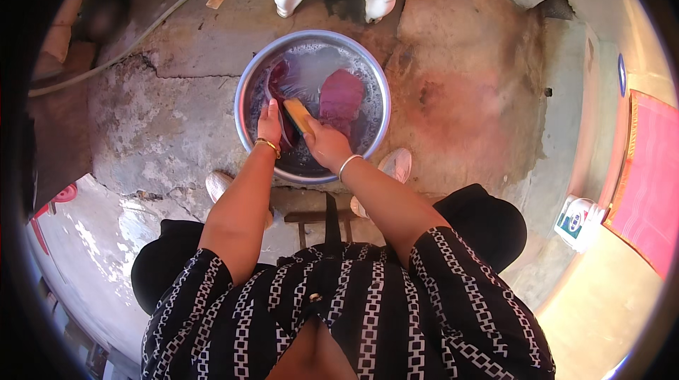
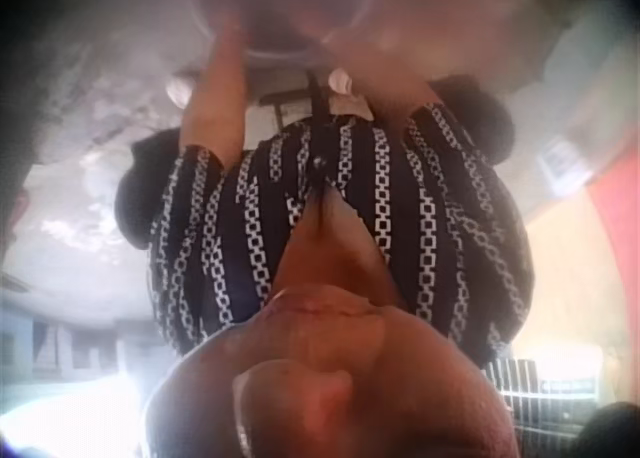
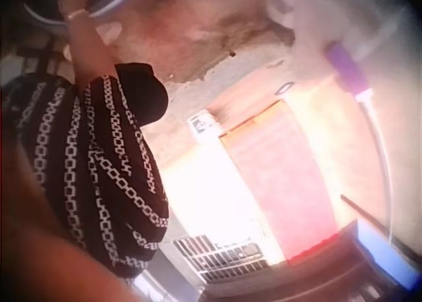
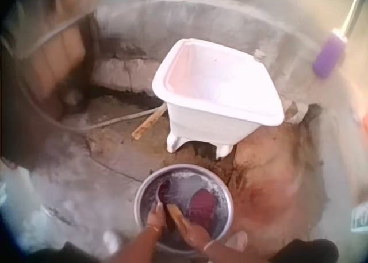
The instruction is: The person washes a dark garment by hand in a bucket of soapy water, rinses it under a tap, and hangs it on a hanger on a clothesline. They then wash a pair of slippers with a brush in the same bucket and hang them to dry.
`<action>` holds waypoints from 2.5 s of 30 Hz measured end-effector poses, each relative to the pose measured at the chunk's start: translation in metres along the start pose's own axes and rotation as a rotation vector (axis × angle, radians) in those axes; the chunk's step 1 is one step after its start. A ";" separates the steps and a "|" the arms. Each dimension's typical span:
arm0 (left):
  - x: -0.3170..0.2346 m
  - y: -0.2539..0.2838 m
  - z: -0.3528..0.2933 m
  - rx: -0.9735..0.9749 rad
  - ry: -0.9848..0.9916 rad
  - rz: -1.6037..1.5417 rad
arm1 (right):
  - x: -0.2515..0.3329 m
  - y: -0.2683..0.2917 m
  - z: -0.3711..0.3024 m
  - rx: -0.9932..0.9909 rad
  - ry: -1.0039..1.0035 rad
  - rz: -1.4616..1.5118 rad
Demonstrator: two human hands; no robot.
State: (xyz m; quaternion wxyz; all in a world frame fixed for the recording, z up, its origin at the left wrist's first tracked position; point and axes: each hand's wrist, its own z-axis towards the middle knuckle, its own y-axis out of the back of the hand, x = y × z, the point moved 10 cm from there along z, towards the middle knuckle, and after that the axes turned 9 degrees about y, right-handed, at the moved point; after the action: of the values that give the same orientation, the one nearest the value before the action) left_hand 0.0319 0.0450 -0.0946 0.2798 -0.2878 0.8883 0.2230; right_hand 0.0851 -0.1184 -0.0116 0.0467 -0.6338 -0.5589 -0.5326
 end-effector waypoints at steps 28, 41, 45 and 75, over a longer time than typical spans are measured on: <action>-0.016 -0.033 -0.038 0.502 0.141 0.074 | -0.013 0.049 0.025 -0.144 -0.226 0.837; -0.020 -0.035 -0.053 0.724 0.443 -0.210 | 0.029 0.046 0.056 -0.137 0.150 0.055; -0.032 -0.031 -0.063 0.849 0.435 -0.175 | 0.026 0.055 0.037 -0.082 0.195 -0.073; -0.044 -0.012 -0.031 0.380 0.066 0.178 | 0.007 0.112 0.006 -0.375 0.093 -0.085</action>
State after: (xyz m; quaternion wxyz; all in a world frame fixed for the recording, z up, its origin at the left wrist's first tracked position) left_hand 0.0577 0.0353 -0.0469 0.2790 -0.1575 0.9450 0.0660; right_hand 0.1726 -0.1512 0.0507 -0.0689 -0.5819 -0.4734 -0.6577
